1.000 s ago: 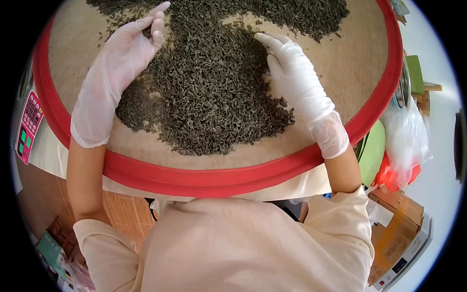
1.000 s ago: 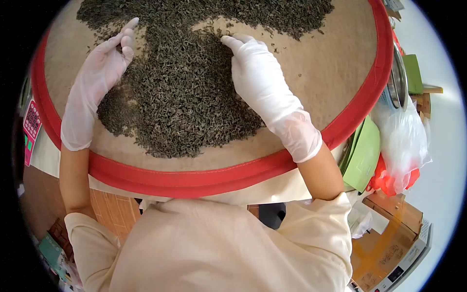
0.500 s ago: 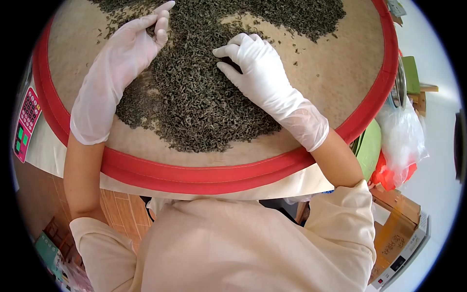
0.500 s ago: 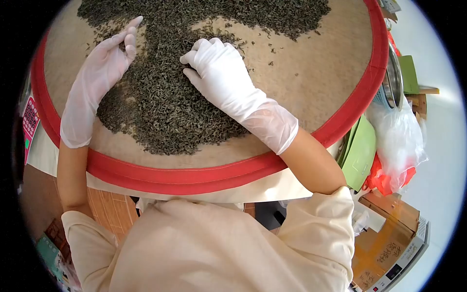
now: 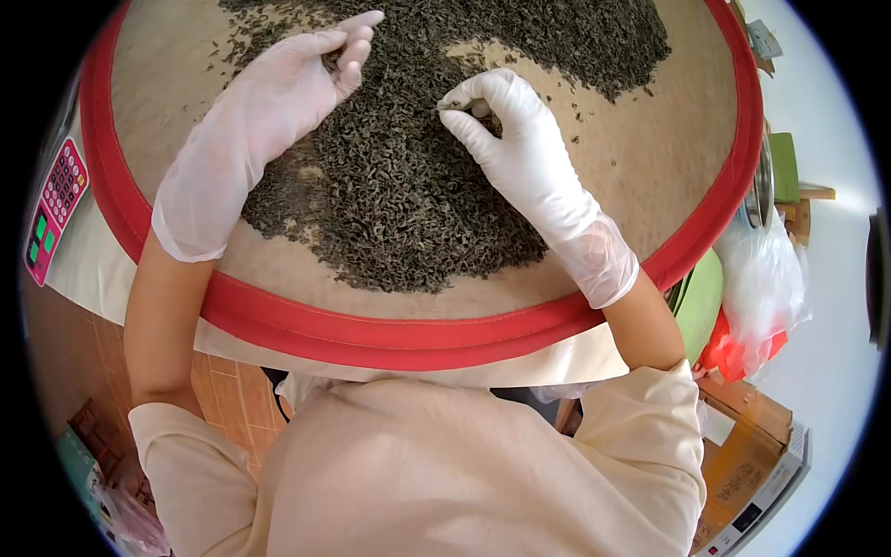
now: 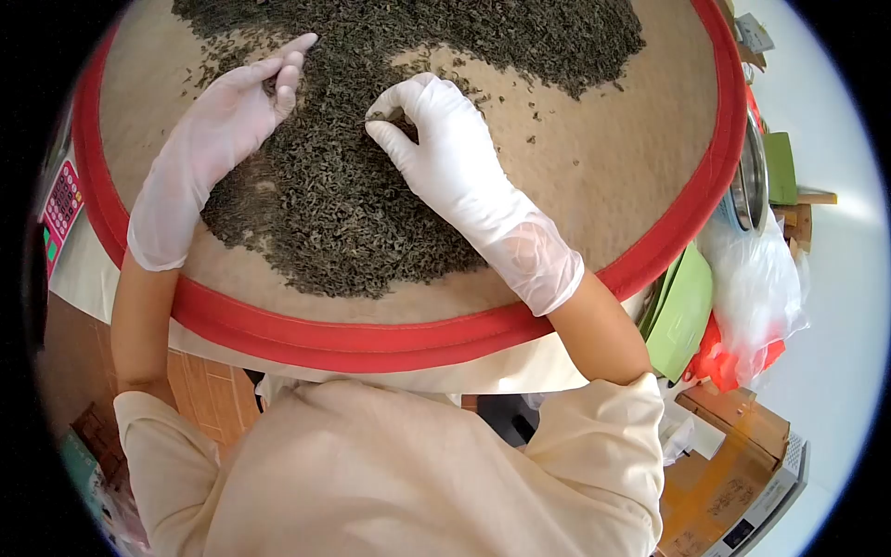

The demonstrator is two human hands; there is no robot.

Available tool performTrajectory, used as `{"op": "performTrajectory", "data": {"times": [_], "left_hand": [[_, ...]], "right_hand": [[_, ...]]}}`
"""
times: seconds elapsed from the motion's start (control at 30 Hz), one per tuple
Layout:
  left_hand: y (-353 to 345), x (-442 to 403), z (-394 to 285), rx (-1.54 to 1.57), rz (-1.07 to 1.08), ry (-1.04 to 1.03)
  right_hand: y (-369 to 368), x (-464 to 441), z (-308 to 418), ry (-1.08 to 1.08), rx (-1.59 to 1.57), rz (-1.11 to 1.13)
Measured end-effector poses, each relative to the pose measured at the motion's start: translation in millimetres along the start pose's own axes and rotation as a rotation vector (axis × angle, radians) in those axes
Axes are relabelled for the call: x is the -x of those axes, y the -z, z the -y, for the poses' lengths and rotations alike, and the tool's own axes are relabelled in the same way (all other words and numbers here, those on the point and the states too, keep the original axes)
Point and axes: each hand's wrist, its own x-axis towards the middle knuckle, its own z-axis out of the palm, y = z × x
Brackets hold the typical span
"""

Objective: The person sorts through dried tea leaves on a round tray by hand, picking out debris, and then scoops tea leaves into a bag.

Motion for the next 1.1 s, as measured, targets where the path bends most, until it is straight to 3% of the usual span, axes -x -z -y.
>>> {"op": "performTrajectory", "data": {"times": [0.23, 0.43, 0.63, 0.73, 1.1], "left_hand": [[-12.4, 2.5, 10.4, -0.119, -0.016, 0.026], [-15.3, 5.1, 11.9, -0.133, -0.006, -0.002], [-16.1, 5.1, 17.7, -0.127, -0.016, -0.003], [-20.3, 6.2, 18.9, -0.148, -0.079, 0.005], [-46.8, 15.6, 25.9, -0.393, -0.045, 0.334]], "right_hand": [[7.2, -4.3, 2.6, 0.017, -0.080, 0.038], [11.3, -2.1, 8.3, -0.115, -0.068, 0.079], [16.5, -4.1, 17.9, -0.087, 0.149, 0.054], [20.8, -7.7, 26.6, -0.229, 0.028, 0.142], [16.2, -6.0, 23.5, 0.173, 0.474, -0.057]]}}
